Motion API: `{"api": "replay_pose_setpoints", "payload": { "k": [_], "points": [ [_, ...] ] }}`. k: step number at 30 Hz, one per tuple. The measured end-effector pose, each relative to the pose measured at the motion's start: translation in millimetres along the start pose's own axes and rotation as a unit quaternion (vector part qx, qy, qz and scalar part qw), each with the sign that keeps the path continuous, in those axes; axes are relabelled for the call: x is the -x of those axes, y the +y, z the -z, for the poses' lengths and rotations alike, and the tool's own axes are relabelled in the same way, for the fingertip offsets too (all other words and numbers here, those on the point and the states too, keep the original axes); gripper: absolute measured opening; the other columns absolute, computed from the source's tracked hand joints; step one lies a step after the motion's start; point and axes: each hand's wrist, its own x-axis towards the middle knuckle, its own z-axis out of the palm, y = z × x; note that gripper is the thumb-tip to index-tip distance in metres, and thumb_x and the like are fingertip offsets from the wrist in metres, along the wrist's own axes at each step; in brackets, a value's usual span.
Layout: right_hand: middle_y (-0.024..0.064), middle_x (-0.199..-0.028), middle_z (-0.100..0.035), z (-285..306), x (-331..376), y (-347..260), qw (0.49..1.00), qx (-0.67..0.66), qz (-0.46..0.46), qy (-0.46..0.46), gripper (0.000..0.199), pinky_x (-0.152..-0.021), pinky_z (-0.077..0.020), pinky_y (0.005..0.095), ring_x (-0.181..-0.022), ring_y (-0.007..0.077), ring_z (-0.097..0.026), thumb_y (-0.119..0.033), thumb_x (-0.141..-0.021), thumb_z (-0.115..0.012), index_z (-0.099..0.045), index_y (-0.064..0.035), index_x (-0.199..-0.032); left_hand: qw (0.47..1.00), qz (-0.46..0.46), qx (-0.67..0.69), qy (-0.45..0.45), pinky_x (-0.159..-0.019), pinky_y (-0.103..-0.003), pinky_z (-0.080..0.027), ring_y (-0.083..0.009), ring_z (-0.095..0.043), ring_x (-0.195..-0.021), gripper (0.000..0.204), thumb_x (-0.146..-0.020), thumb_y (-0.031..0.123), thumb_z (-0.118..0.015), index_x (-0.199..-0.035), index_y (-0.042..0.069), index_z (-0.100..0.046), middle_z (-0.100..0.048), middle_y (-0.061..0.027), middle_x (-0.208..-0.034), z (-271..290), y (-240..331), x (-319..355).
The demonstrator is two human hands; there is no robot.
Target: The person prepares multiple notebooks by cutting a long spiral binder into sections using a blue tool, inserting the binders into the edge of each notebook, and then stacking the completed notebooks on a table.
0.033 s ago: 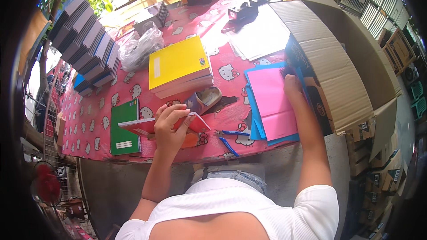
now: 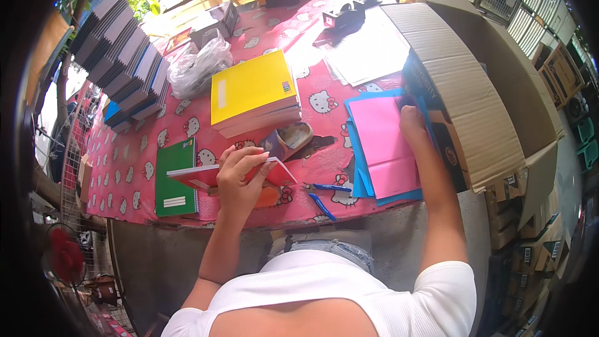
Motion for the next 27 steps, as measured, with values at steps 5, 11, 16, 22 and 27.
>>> {"api": "replay_pose_setpoints", "payload": {
  "k": [5, 11, 16, 22, 27],
  "points": [
    [0.0220, -0.099, -0.062, 70.1, 46.2, -27.6, 0.966, -0.217, 0.015, 0.138, 0.022, -0.070, -0.0519, 0.0395, -0.082, 0.0334, -0.063, 0.002, -0.076, -0.058, -0.061, 0.0003, -0.097, 0.999, 0.018, -0.038, 0.008, -0.091, -0.039, -0.036, -0.0169, -0.061, -0.083, 0.016, -0.074, 0.018, -0.076, -0.089, 0.014, -0.072, -0.068, 0.0004, -0.084, 4.7, 4.4, 0.7],
    [0.0091, -0.090, -0.063, 147.0, 185.9, -150.2, 0.756, -0.566, 0.329, 0.016, 0.036, -0.062, -0.0489, 0.0259, -0.076, 0.0143, -0.061, 0.007, -0.078, -0.067, -0.068, -0.0058, -0.111, 1.000, 0.024, -0.019, -0.003, -0.084, -0.035, -0.038, -0.0166, -0.063, -0.079, 0.018, -0.073, 0.018, -0.078, -0.090, 0.013, -0.073, -0.068, -0.0016, -0.083, 7.8, 0.2, -0.6],
    [0.0084, -0.088, -0.063, 161.4, 192.2, -165.7, 0.733, -0.586, 0.346, 0.017, 0.029, -0.065, -0.0521, 0.0265, -0.079, 0.0161, -0.064, 0.006, -0.075, -0.070, -0.071, -0.0042, -0.102, 1.000, 0.016, 0.010, 0.002, -0.084, -0.035, -0.040, -0.0173, -0.062, -0.077, 0.015, -0.074, 0.016, -0.077, -0.087, 0.011, -0.074, -0.068, -0.0029, -0.081, 10.4, 0.3, -2.1],
    [0.0077, -0.084, -0.061, 169.2, 177.6, -167.4, 0.738, -0.554, 0.385, -0.011, 0.024, -0.064, -0.0504, 0.0285, -0.075, 0.0181, -0.062, 0.006, -0.073, -0.070, -0.071, -0.0031, -0.095, 0.999, 0.012, 0.033, 0.006, -0.086, -0.037, -0.038, -0.0179, -0.060, -0.074, 0.015, -0.074, 0.015, -0.076, -0.089, 0.012, -0.074, -0.067, -0.0015, -0.079, 8.4, -1.7, 2.2],
    [0.0052, -0.087, -0.061, 177.1, 160.1, -162.4, 0.710, -0.556, 0.377, -0.210, 0.018, -0.061, -0.0479, 0.0262, -0.076, 0.0132, -0.061, 0.003, -0.078, -0.068, -0.070, -0.0032, -0.095, 0.999, 0.010, 0.047, 0.008, -0.087, -0.037, -0.037, -0.0170, -0.060, -0.074, 0.016, -0.075, 0.014, -0.076, -0.090, 0.012, -0.075, -0.067, -0.0011, -0.079, 7.9, -1.5, 3.7]
  ]
}}
